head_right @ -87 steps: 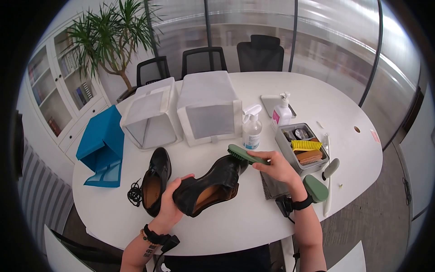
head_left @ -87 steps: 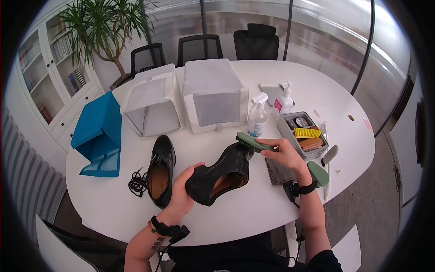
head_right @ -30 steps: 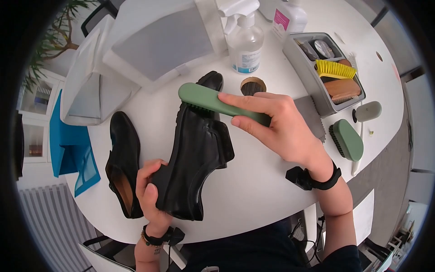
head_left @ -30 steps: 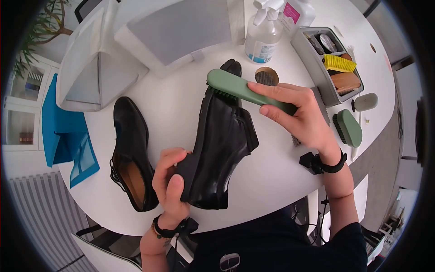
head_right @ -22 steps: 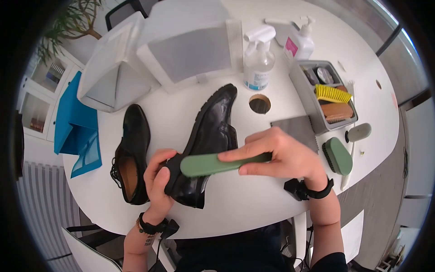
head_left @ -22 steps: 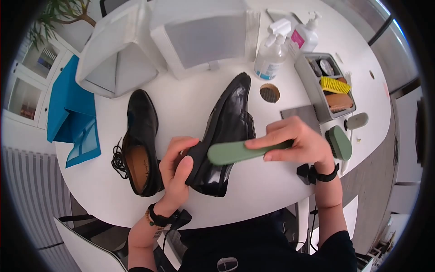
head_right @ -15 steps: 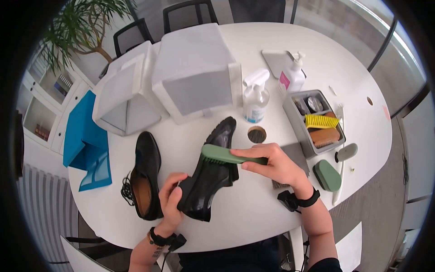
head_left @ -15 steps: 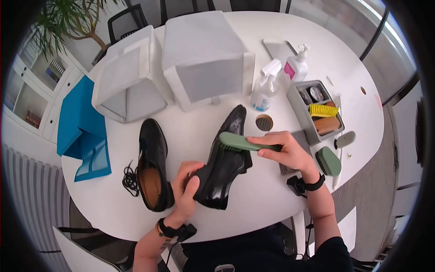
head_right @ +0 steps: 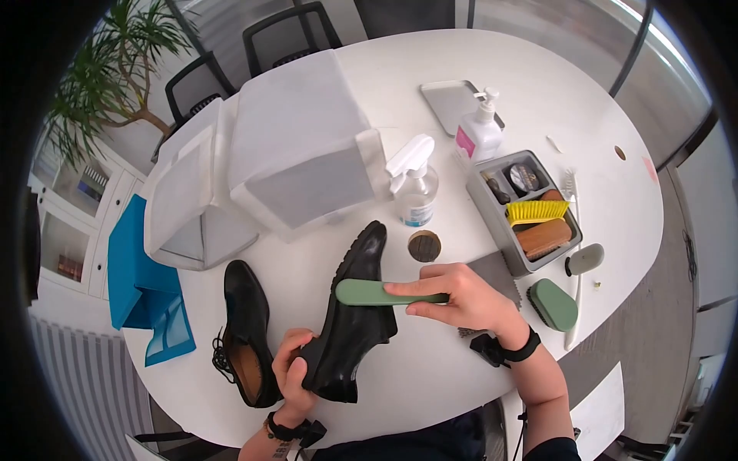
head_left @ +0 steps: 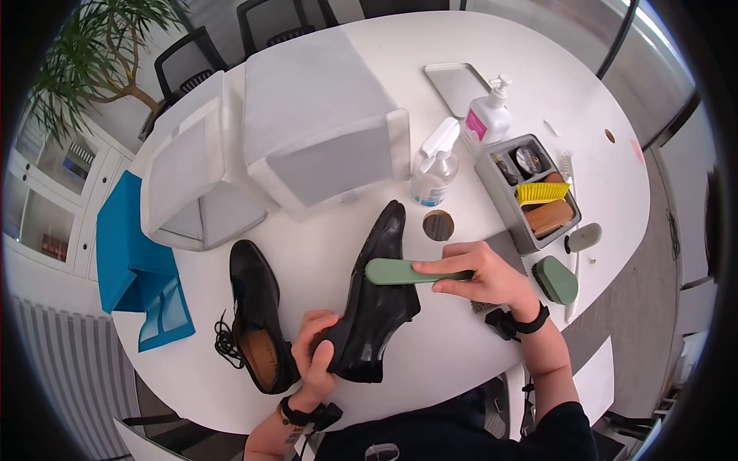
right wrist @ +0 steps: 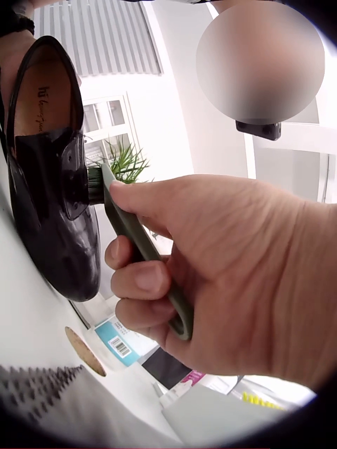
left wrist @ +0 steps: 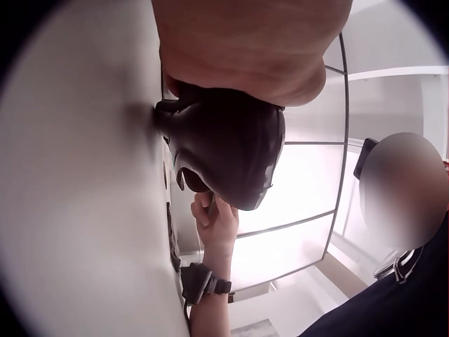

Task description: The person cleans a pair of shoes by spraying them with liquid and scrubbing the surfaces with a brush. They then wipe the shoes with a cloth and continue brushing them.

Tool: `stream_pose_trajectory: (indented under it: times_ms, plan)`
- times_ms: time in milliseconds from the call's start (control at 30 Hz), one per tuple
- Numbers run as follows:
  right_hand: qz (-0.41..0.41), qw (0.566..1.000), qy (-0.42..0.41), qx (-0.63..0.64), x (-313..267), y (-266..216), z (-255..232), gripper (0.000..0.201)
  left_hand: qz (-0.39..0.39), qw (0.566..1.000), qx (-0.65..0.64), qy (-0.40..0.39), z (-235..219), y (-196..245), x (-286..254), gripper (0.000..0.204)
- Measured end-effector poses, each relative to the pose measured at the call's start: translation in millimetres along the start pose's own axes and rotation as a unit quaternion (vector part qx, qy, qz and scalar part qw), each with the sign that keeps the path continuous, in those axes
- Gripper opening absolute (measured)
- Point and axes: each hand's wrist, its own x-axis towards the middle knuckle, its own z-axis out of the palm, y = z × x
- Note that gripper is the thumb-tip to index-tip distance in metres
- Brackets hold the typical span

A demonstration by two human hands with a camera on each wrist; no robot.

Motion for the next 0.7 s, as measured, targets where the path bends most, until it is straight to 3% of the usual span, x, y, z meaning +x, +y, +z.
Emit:
stream_pose_trajectory:
  times_ms: [267, 500, 600, 700]
  plan:
    - [-0.031, 1.0, 0.003, 0.001, -3, 3, 3, 0.043, -0.005, 0.998, 0.057, 0.019, 0, -3, 4, 0.047]
    - [-0.062, 0.997, -0.045, 0.02, -5, -3, 12, 0.043, -0.011, 0.999, 0.018, 0.031, -1, -8, 8, 0.047]
    - [-0.058, 0.998, -0.025, 0.019, -2, 0, 16, 0.044, -0.026, 0.999, -0.008, 0.041, -5, -11, 3, 0.046]
    - [-0.018, 0.995, 0.089, -0.04, 1, 5, 18, 0.046, -0.049, 0.997, -0.027, 0.06, -3, -9, 8, 0.047]
